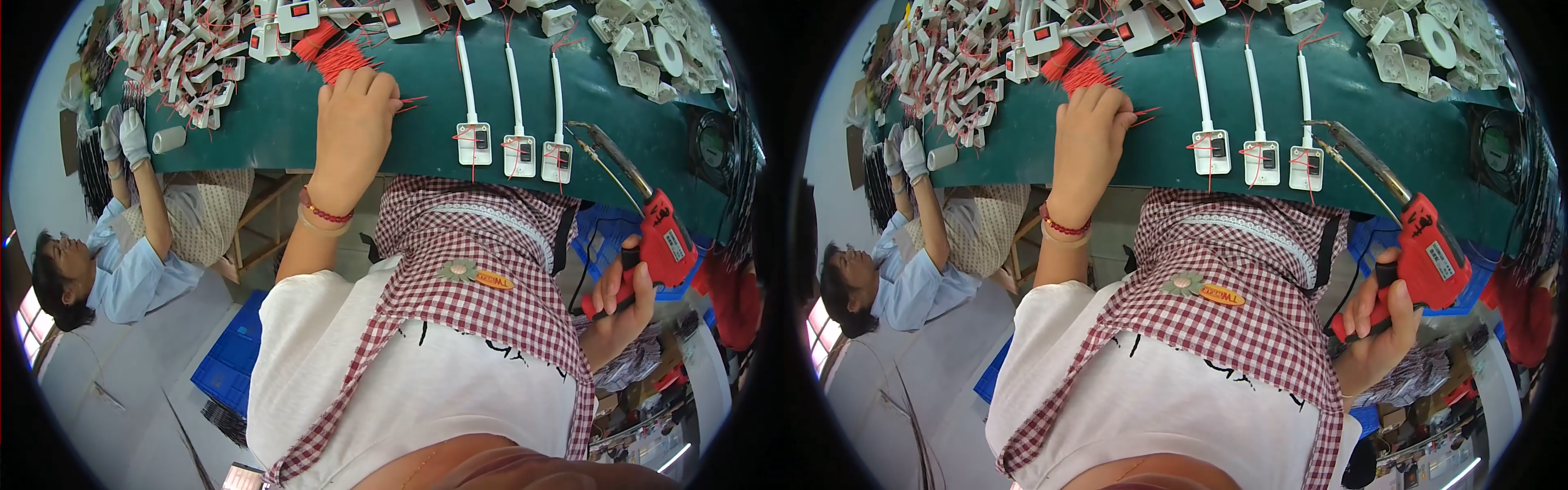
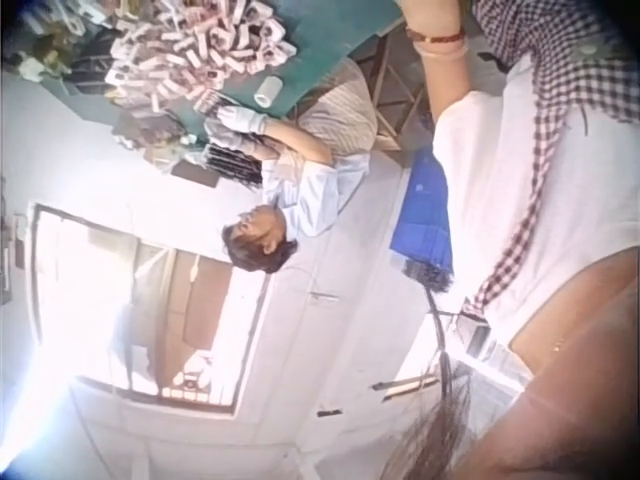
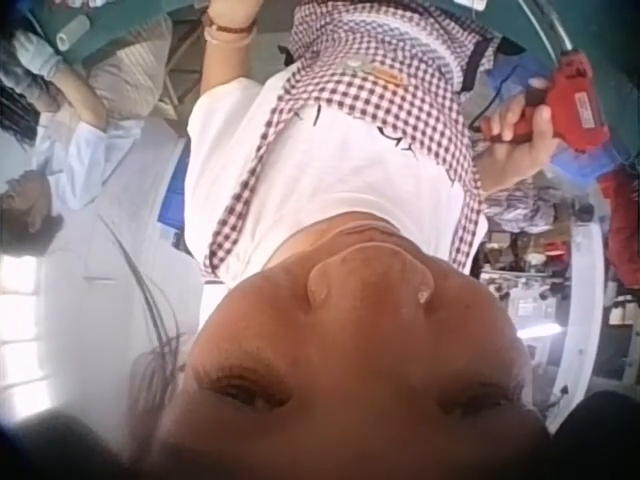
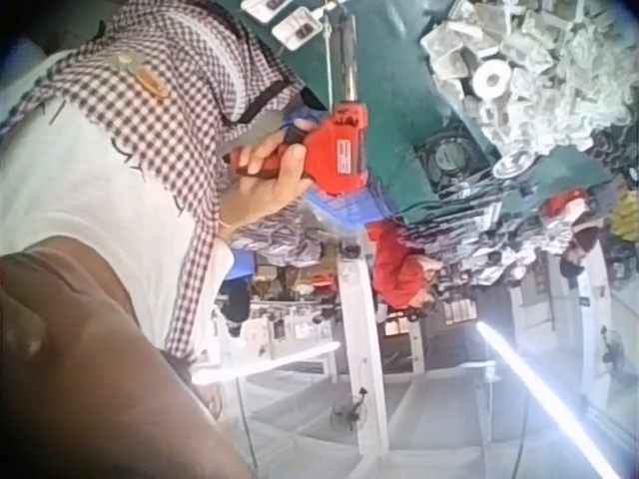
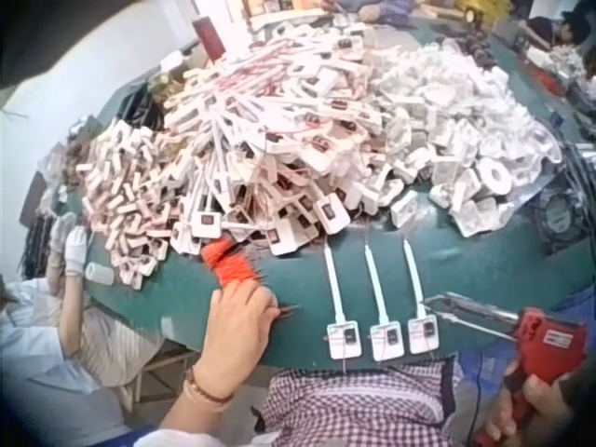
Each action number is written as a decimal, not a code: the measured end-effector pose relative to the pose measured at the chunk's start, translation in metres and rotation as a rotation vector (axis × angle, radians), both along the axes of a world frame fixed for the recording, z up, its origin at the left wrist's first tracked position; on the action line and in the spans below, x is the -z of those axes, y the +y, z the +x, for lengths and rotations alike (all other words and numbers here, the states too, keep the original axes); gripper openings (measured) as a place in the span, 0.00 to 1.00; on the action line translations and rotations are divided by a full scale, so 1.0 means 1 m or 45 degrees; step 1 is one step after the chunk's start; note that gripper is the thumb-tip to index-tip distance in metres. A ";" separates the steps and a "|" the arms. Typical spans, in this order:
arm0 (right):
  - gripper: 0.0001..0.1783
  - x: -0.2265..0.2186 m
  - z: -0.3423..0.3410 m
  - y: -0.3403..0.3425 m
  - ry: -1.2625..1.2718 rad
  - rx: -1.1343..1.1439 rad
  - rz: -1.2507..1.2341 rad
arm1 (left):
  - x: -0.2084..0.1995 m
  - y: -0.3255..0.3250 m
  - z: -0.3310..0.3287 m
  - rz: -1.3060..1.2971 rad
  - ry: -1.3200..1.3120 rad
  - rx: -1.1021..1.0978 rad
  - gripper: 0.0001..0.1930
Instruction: The person solders wires to small white electronic components on an assembly line. This is done using a soldering iron and solder wire.
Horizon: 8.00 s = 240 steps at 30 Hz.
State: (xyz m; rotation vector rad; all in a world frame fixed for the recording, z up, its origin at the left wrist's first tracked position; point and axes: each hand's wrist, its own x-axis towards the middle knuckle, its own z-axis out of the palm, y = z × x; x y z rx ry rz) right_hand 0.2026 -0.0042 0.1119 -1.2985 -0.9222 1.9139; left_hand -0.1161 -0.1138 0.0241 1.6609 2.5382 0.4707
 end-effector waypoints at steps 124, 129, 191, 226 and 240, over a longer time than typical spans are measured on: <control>0.24 -0.014 -0.009 -0.002 -0.291 -0.089 -0.120 | -0.012 -0.012 0.052 -0.096 -0.407 -0.171 0.10; 0.23 -0.018 -0.015 -0.003 -0.306 -0.104 -0.061 | -0.007 -0.013 0.049 -0.197 -0.374 -0.112 0.11; 0.17 -0.013 0.005 -0.008 -0.330 -0.201 -0.153 | -0.010 0.053 0.072 0.095 -0.516 0.539 0.04; 0.20 -0.011 0.028 -0.006 -0.277 -0.014 -0.084 | 0.001 0.079 0.120 0.291 -0.373 0.454 0.08; 0.20 -0.008 0.038 -0.007 -0.260 -0.109 -0.130 | 0.004 0.080 0.121 0.273 -0.396 0.435 0.07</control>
